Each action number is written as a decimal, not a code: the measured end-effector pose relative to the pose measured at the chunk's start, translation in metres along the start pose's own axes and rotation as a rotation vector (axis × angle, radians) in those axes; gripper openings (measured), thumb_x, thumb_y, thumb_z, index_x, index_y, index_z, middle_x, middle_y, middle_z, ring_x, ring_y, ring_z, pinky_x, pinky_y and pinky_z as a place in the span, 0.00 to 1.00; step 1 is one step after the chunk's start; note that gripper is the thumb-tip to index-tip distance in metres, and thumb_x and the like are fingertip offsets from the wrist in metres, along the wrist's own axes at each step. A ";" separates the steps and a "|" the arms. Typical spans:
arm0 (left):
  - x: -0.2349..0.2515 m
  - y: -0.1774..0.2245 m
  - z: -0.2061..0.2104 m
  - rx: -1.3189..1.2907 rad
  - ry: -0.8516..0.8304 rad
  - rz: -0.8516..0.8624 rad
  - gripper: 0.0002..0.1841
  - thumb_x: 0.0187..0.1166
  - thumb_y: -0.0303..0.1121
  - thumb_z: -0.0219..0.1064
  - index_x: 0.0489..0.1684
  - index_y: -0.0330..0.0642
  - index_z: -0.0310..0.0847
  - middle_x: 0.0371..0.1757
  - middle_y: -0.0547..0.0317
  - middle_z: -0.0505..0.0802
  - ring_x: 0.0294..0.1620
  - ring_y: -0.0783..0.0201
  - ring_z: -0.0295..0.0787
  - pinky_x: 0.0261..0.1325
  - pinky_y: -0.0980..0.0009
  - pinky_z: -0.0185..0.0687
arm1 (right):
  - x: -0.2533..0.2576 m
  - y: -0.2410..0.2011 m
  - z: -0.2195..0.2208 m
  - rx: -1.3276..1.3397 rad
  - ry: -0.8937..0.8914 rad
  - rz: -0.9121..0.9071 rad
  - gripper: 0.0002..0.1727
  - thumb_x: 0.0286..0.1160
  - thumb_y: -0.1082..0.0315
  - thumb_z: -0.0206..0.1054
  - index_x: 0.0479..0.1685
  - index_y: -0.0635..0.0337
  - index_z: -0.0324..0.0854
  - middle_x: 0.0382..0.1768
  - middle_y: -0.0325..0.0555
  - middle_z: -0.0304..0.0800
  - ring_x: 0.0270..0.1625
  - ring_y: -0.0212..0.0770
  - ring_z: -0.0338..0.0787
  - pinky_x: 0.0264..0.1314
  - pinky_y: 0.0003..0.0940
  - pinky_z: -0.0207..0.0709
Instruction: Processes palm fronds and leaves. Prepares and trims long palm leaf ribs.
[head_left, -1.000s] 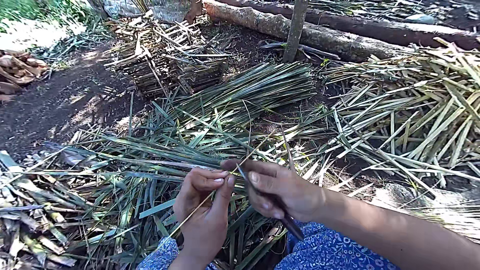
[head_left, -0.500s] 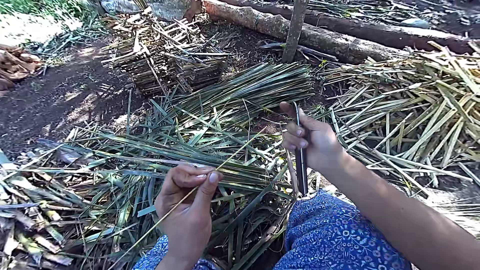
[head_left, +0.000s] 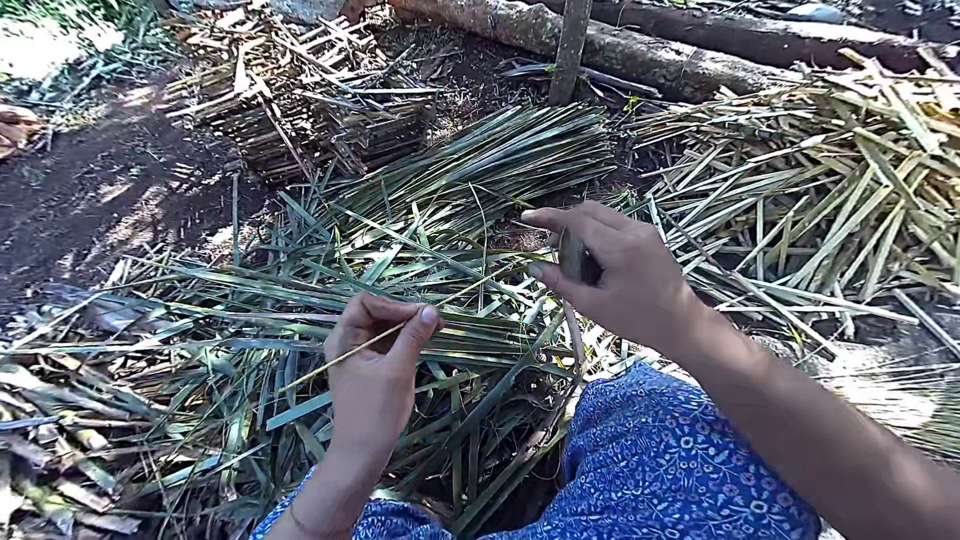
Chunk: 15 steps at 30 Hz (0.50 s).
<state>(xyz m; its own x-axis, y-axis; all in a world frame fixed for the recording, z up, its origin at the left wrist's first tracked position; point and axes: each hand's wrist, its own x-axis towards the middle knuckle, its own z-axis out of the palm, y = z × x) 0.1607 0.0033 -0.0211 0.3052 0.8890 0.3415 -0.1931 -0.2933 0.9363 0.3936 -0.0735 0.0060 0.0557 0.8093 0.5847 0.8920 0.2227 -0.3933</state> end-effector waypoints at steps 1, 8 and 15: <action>0.002 0.002 0.008 -0.008 -0.038 -0.024 0.14 0.70 0.17 0.69 0.31 0.54 0.81 0.31 0.72 0.94 0.31 0.74 0.93 0.41 0.76 0.92 | -0.002 -0.005 -0.003 -0.021 -0.020 -0.054 0.25 0.65 0.67 0.76 0.66 0.58 0.87 0.49 0.52 0.87 0.35 0.42 0.86 0.31 0.38 0.82; 0.019 -0.008 0.059 -0.021 -0.408 -0.141 0.14 0.77 0.22 0.69 0.54 0.49 0.75 0.43 0.68 0.92 0.38 0.71 0.93 0.46 0.73 0.93 | -0.030 0.009 -0.030 -0.159 -0.202 -0.021 0.20 0.47 0.79 0.74 0.45 0.56 0.90 0.34 0.45 0.91 0.32 0.47 0.91 0.29 0.49 0.84; 0.061 -0.157 0.025 1.006 -0.780 -0.272 0.25 0.87 0.33 0.62 0.85 0.47 0.72 0.62 0.35 0.89 0.59 0.37 0.88 0.64 0.36 0.78 | -0.190 0.087 -0.108 -0.094 0.060 0.979 0.22 0.79 0.68 0.67 0.72 0.53 0.78 0.33 0.51 0.90 0.27 0.46 0.88 0.33 0.52 0.84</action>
<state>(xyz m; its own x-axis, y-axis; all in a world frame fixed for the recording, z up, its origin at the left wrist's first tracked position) 0.2332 0.0952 -0.1453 0.7479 0.6232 -0.2287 0.6357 -0.5730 0.5173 0.5088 -0.2667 -0.0628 0.8090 0.5840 0.0670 0.4720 -0.5775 -0.6661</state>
